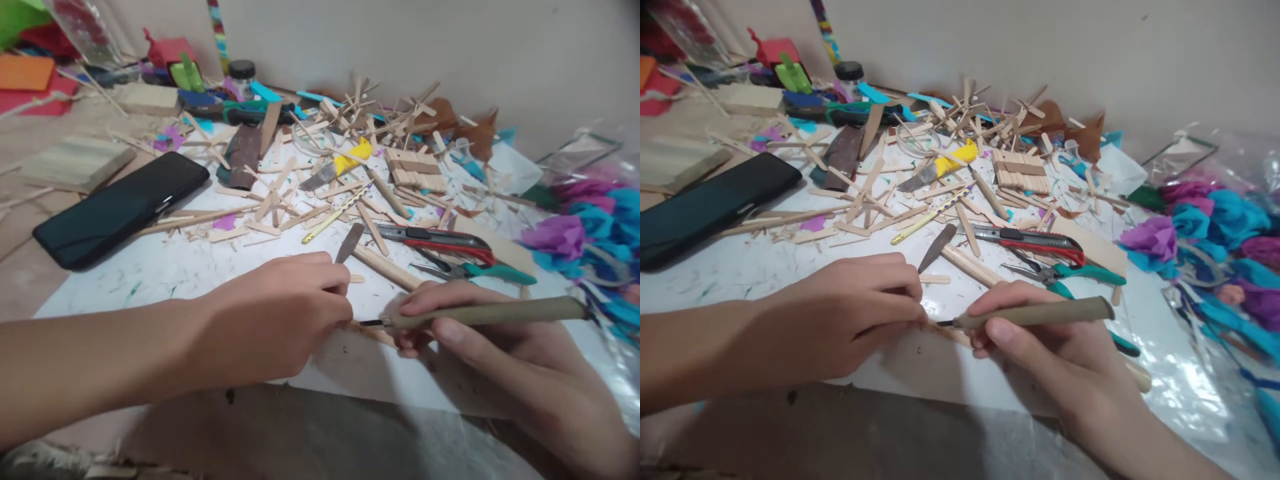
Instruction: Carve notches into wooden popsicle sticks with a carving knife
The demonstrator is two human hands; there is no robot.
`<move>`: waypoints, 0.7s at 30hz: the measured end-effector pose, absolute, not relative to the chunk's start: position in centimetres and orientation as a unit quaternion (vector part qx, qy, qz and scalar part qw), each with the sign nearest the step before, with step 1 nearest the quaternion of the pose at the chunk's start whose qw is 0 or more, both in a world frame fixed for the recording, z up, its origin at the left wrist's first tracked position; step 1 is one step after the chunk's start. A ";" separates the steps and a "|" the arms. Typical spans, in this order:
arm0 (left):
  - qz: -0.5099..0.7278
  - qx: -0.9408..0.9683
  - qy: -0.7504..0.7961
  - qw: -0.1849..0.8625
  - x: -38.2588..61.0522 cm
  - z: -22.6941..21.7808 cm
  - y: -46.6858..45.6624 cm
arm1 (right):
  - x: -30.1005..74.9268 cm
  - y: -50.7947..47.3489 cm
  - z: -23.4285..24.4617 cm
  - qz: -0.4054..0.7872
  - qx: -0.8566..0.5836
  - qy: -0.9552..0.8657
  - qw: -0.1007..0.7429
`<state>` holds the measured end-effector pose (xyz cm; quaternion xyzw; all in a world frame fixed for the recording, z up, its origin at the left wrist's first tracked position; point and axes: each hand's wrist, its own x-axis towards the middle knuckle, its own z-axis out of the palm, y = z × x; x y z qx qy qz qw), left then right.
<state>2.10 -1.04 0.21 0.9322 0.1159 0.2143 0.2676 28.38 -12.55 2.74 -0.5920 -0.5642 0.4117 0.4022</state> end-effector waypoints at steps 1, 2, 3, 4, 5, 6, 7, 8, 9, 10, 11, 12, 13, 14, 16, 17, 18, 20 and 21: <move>0.217 0.933 0.117 0.262 2.1 0.1 -1.0 | 28.3 -12.8 2.7 0.419 -0.591 -0.555 0.408; 0.221 0.934 0.118 0.256 2.2 0.0 -1.0 | 28.2 -13.0 2.7 0.425 -0.603 -0.535 0.412; 0.222 0.936 0.115 0.250 2.2 -0.1 -1.0 | 28.2 -13.2 2.7 0.428 -0.613 -0.516 0.418; 0.221 0.938 0.111 0.243 2.3 -0.2 -0.9 | 28.1 -13.3 2.6 0.429 -0.618 -0.503 0.426; 0.221 0.940 0.106 0.236 2.4 -0.3 -0.9 | 28.0 -13.5 2.6 0.426 -0.622 -0.496 0.430; 0.220 0.943 0.101 0.229 2.5 -0.3 -0.8 | 28.0 -13.6 2.6 0.423 -0.620 -0.498 0.434; 0.217 0.945 0.097 0.225 2.6 -0.4 -0.8 | 28.1 -13.6 2.6 0.420 -0.613 -0.509 0.435; 0.214 0.946 0.095 0.222 2.7 -0.4 -0.7 | 28.2 -13.5 2.6 0.416 -0.603 -0.524 0.433; 0.210 0.948 0.096 0.221 2.8 -0.4 -0.7 | 28.4 -13.4 2.6 0.415 -0.591 -0.541 0.430; 0.208 0.948 0.098 0.221 2.8 -0.5 -0.6 | 28.6 -13.2 2.6 0.414 -0.579 -0.558 0.427; 0.207 0.948 0.098 0.221 2.9 -0.5 -0.6 | 28.8 -13.1 2.7 0.413 -0.569 -0.573 0.421; 0.210 0.947 0.098 0.220 2.9 -0.6 -0.6 | 28.9 -12.9 2.7 0.414 -0.562 -0.584 0.415; 0.218 0.947 0.098 0.217 3.0 -0.7 -0.6 | 29.0 -12.8 2.8 0.413 -0.559 -0.591 0.410; 0.228 0.945 0.096 0.213 3.0 -0.8 -0.6 | 29.1 -12.7 2.8 0.413 -0.559 -0.593 0.406; 0.247 0.941 0.092 0.210 3.0 -1.0 -0.6 | 29.0 -12.6 2.9 0.409 -0.565 -0.592 0.404; 0.255 0.939 0.091 0.212 3.1 -1.1 -0.5 | 28.9 -12.7 2.8 0.408 -0.569 -0.586 0.409; 0.260 0.937 0.090 0.215 3.1 -1.2 -0.5 | 28.8 -12.8 2.8 0.407 -0.575 -0.576 0.414; 0.262 0.935 0.090 0.222 3.1 -1.2 -0.5 | 28.6 -13.0 2.5 0.409 -0.592 -0.550 0.423; 0.259 0.935 0.093 0.222 3.1 -1.2 -0.5 | 28.5 -13.0 2.3 0.412 -0.601 -0.536 0.426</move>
